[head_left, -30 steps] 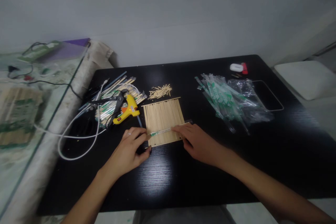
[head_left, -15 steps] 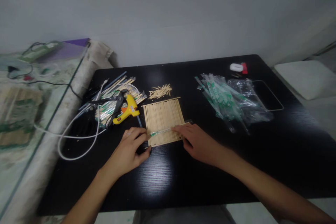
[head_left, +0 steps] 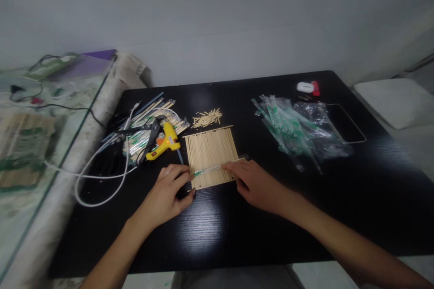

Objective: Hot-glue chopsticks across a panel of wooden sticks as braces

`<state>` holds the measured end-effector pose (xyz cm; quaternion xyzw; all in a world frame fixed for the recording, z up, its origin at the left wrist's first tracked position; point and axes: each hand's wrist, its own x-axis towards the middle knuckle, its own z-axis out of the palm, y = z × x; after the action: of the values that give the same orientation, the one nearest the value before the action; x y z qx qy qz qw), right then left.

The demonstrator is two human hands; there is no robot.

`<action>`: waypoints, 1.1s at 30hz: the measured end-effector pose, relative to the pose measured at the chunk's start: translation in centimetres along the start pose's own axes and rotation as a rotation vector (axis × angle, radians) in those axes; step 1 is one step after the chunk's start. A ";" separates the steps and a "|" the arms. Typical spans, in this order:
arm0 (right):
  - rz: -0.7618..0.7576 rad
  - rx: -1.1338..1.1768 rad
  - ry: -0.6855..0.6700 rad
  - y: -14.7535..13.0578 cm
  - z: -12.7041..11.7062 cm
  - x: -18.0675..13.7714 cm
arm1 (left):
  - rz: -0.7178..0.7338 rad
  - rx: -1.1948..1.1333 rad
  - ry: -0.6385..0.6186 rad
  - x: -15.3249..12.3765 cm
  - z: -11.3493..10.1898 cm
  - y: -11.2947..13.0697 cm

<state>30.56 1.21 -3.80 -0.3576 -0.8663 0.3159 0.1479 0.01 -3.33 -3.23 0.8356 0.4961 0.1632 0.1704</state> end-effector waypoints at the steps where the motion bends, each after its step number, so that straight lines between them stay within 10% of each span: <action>1: 0.001 0.000 -0.001 0.0 0.0 0.0 | -0.002 0.002 -0.003 0.0 0.0 0.0; 33: -0.005 0.015 0.010 0.2 0.2 0.0 | 0.018 0.004 0.019 0.0 0.0 0.1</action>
<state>30.58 1.21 -4.14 -0.3559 -0.8640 0.3202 0.1557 0.08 -3.34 -3.20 0.8387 0.4904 0.1720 0.1625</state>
